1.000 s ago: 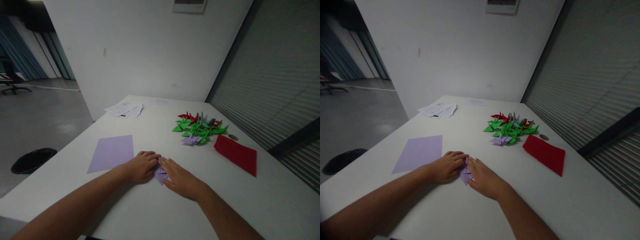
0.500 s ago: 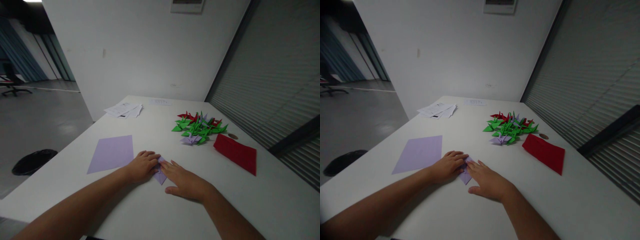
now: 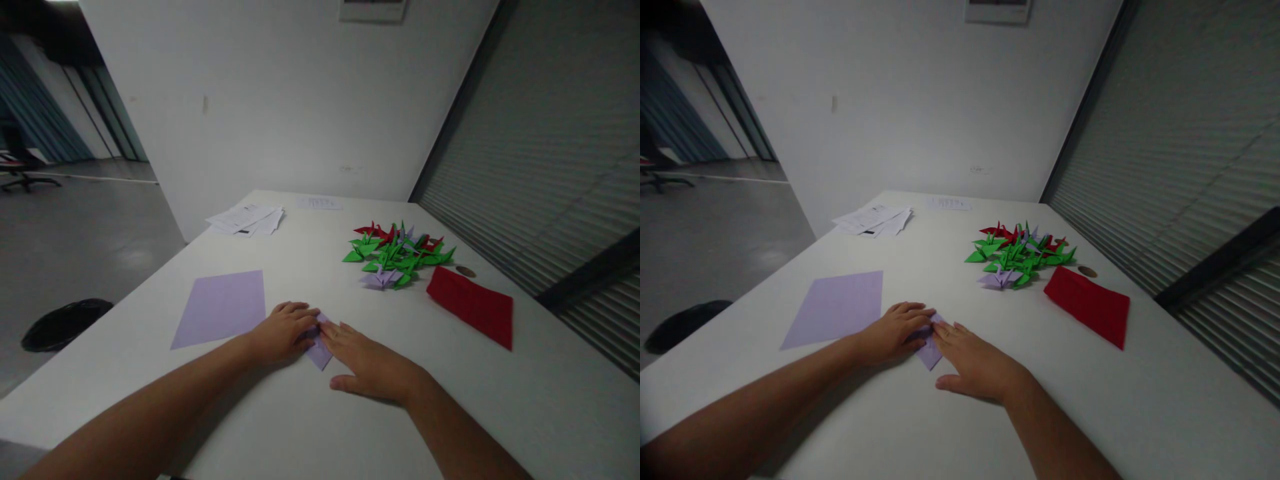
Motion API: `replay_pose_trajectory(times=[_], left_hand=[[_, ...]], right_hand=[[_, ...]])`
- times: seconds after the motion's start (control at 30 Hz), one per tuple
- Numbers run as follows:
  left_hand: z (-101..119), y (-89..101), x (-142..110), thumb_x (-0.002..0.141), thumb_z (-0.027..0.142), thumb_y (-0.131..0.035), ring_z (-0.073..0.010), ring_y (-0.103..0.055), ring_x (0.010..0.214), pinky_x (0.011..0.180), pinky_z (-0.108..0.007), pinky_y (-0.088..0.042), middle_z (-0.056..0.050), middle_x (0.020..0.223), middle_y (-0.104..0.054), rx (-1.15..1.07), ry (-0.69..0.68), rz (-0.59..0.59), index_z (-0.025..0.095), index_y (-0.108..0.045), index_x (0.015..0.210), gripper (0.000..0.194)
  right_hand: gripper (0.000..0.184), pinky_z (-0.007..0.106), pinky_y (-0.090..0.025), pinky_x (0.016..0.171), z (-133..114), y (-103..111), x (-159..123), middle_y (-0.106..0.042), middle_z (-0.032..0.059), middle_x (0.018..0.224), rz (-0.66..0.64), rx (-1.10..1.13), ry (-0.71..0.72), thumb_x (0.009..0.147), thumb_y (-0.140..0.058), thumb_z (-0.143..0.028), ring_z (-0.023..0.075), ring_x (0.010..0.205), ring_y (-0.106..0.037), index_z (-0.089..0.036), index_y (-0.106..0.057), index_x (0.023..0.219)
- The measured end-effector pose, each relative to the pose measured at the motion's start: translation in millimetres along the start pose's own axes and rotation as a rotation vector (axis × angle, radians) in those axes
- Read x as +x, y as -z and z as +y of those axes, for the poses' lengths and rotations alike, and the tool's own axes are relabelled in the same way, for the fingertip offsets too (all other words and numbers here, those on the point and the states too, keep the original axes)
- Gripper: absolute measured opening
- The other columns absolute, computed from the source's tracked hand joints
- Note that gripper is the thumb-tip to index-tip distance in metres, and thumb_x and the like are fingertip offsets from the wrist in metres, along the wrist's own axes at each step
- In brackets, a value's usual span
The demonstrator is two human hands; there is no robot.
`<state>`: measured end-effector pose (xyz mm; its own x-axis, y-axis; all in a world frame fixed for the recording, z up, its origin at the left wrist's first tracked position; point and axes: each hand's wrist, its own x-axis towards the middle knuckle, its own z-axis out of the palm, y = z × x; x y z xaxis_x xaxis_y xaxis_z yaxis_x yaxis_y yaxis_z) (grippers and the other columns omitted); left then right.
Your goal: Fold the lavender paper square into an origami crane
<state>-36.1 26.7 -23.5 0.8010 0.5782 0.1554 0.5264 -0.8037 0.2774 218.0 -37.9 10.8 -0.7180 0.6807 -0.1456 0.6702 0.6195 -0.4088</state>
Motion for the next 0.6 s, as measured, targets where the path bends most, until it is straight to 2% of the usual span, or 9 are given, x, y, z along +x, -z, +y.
replay_pose_trajectory(times=[0.2, 0.47, 0.6], left_hand=[[-1, -0.7, 0, 0.099, 0.036, -0.056, -0.0341, -0.047, 0.141, 0.113, -0.057, -0.038, -0.007, 0.156, -0.051, 0.04, -0.027, -0.012, 0.03, -0.048, 0.148, 0.051], [1, 2.8, -1, 0.1, 0.039, -0.053, -0.0329, -0.049, 0.139, 0.113, -0.053, -0.039, -0.009, 0.154, -0.052, 0.069, -0.053, 0.003, 0.027, -0.05, 0.148, 0.049], [2, 2.7, -1, 0.101, 0.039, -0.051, -0.0339, -0.047, 0.141, 0.113, -0.055, -0.038, -0.009, 0.156, -0.05, 0.095, -0.045, -0.005, 0.025, -0.05, 0.148, 0.049]], right_hand=[[0.094, 0.052, -0.014, 0.129, -4, -4, 0, -0.024, 0.0201, 0.167, 0.016, -0.013, 0.0, 0.085, -0.076, -0.048, 0.0324, 0.156, -0.021, -0.014, -0.032, 0.161], [0.106, 0.05, -0.017, 0.129, -6, -10, -5, -0.017, 0.0199, 0.168, 0.021, 0.005, -0.05, 0.081, -0.08, -0.051, 0.0346, 0.156, -0.019, -0.014, -0.024, 0.163], [0.104, 0.049, -0.018, 0.128, -11, -2, -14, -0.023, 0.018, 0.167, 0.003, 0.026, -0.065, 0.078, -0.082, -0.051, 0.0337, 0.156, -0.023, -0.016, -0.03, 0.162]])
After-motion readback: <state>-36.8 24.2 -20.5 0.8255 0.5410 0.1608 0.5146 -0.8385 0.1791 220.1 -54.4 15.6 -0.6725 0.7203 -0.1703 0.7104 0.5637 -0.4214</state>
